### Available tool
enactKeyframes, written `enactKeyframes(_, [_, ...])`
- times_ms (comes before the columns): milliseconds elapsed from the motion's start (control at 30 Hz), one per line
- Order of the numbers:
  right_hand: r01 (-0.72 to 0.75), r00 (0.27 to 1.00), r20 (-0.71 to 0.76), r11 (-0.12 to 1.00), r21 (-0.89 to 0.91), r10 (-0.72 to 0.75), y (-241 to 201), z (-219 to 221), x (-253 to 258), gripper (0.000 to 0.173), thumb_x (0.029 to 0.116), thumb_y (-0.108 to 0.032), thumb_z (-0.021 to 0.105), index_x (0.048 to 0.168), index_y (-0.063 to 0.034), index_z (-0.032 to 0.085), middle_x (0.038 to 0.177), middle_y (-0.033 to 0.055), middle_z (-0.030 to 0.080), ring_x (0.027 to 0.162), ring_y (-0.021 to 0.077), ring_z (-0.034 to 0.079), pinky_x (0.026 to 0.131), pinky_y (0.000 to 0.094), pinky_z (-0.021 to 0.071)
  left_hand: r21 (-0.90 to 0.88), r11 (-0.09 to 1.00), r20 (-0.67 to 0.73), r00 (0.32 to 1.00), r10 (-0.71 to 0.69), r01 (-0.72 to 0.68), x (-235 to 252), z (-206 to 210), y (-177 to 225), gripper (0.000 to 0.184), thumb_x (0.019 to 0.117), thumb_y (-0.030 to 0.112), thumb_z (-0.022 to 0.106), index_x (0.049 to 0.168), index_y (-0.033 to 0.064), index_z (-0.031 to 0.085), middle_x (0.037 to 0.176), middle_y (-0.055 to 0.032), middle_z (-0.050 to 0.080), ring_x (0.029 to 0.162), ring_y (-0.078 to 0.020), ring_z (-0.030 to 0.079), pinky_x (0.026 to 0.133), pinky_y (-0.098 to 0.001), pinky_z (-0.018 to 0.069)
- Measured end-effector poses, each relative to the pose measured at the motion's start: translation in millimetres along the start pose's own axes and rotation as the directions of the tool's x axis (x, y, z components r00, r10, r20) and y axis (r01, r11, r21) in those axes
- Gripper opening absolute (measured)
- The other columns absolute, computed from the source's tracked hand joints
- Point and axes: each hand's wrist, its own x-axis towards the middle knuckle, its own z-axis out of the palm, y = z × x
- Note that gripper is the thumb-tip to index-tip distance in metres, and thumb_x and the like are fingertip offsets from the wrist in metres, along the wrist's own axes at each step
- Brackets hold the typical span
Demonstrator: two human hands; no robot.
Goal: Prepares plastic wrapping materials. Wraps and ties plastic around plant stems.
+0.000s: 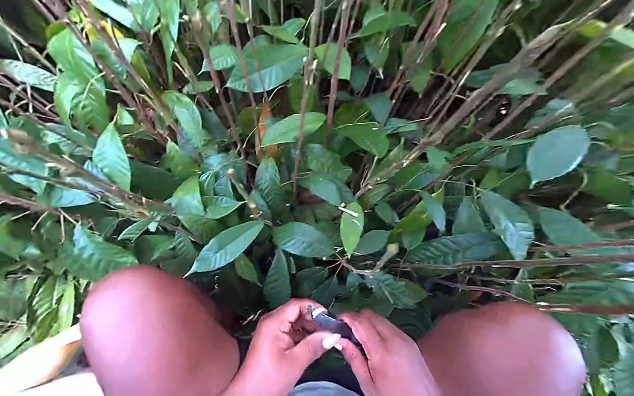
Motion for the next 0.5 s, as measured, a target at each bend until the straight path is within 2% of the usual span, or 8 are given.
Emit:
enactKeyframes(67, [0.036,0.999,-0.025,0.997,-0.071,-0.038,-4.9,8.1,3.1,0.035,0.1026,-0.037,0.056,0.108,-0.0071,0.073,0.085,0.0101,0.069,0.075,0.024,0.07,0.064,0.0378,0.0599,0.035,0.999,-0.058,0.998,0.027,-0.025,2.6,-2.4,-1.3,0.016,0.094,0.015,0.074,0.103,0.0031,0.068,0.086,-0.0006,0.073,0.073,-0.0082,0.071,0.067,-0.0256,0.0624])
enactKeyframes(167, [0.061,0.998,-0.012,0.991,-0.119,-0.063,-8.2,12.1,7.0,0.035,0.1036,-0.039,0.055,0.109,-0.0092,0.074,0.085,0.0085,0.069,0.075,0.0231,0.07,0.065,0.0357,0.0594,0.029,0.999,-0.102,0.994,0.029,-0.026,1.3,-7.0,-2.3,0.01,0.0975,0.013,0.069,0.099,0.0036,0.068,0.082,-0.0009,0.072,0.07,-0.0088,0.071,0.067,-0.0259,0.0627])
enactKeyframes(300, [0.096,0.995,0.032,0.983,-0.156,-0.092,-8.0,8.9,9.0,0.035,0.1043,-0.039,0.053,0.109,-0.0099,0.073,0.084,0.0079,0.069,0.075,0.0226,0.069,0.065,0.0343,0.0587,0.015,0.999,-0.12,0.992,0.043,-0.042,-2.3,-7.8,-6.4,0.015,0.1019,0.015,0.062,0.097,0.0025,0.068,0.082,-0.002,0.072,0.071,-0.0102,0.072,0.069,-0.0281,0.0637])
enactKeyframes(500, [0.128,0.989,0.097,0.979,-0.161,-0.113,-6.6,1.1,10.2,0.035,0.1039,-0.036,0.055,0.109,-0.0072,0.074,0.085,0.0093,0.07,0.076,0.0238,0.07,0.067,0.0343,0.0584,0.099,0.994,-0.102,0.993,0.053,-0.043,-4.3,-9.3,-6.4,0.028,0.1075,0.021,0.052,0.093,0.0031,0.067,0.081,-0.0012,0.072,0.073,-0.0101,0.073,0.07,-0.0289,0.0643])
